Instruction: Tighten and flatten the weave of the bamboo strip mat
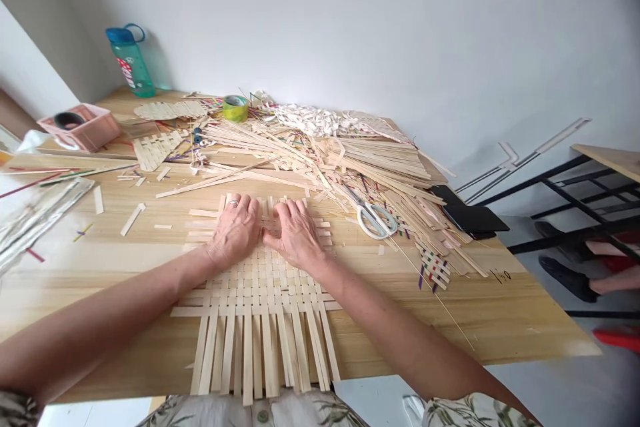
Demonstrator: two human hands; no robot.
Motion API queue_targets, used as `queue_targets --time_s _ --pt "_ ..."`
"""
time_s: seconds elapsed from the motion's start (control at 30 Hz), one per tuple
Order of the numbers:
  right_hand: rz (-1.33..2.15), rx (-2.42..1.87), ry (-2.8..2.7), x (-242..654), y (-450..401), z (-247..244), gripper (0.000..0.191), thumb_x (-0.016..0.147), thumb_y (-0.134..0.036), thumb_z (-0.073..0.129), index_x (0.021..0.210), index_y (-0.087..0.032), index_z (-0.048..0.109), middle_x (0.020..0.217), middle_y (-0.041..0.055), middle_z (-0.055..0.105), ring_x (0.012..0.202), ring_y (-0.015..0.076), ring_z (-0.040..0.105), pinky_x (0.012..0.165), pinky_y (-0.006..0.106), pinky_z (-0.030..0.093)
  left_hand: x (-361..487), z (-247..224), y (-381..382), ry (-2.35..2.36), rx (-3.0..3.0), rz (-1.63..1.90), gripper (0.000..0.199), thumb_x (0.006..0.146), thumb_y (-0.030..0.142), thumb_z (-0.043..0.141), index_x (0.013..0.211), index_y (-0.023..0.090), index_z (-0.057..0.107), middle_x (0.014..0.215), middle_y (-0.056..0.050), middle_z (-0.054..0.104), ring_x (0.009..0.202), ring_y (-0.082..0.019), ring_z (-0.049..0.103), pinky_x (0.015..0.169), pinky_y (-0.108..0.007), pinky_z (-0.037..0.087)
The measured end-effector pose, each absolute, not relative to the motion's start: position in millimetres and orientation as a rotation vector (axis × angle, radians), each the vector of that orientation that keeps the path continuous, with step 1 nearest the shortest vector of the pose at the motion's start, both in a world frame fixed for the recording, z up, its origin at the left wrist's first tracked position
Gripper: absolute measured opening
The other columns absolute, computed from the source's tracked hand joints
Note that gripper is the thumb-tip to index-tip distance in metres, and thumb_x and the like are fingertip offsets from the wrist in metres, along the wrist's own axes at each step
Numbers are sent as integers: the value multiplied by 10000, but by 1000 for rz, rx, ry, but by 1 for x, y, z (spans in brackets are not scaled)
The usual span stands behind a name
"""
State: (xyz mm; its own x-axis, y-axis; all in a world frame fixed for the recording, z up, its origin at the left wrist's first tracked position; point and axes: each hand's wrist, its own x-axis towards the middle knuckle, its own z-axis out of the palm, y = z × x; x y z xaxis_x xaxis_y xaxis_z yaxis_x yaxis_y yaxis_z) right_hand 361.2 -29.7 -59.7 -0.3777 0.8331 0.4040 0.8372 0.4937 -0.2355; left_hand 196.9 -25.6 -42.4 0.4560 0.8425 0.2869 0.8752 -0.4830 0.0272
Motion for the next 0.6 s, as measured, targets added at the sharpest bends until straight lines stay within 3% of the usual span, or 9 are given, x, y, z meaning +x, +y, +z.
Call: queue_targets --time_s 0.13,0.3,0.43,0.6 --pt "-58 -1334 -2252 362 -33 -58 237 796 -300 670 965 -168 569 963 90 573 930 268 484 841 405 426 171 -38 -25 -1589 -2535 -430 144 845 122 473 948 152 570 955 -138 593 919 -297 531 805 -424 449" --pt "-82 -1208 -2358 361 -33 -56 116 846 -168 590 961 -162 587 977 90 580 927 244 498 832 379 440 129 -36 -28 -1655 -2478 -401 98 858 158 472 902 172 559 919 -135 593 906 -309 532 763 -427 454" --pt "-31 -1128 -2480 350 -30 -50 226 843 -25 507 999 -167 590 1007 86 575 946 222 507 793 344 447 124 -42 -34 -1636 -2474 -352 111 850 142 475 905 173 567 927 -143 591 916 -318 535 759 -429 454" --pt "22 -1172 -2435 331 -31 -47 202 831 -124 562 1026 -165 599 1044 104 584 983 250 505 848 388 458 133 -40 -37 -1604 -2469 -289 105 843 147 494 913 154 573 942 -171 593 932 -347 536 786 -463 456"
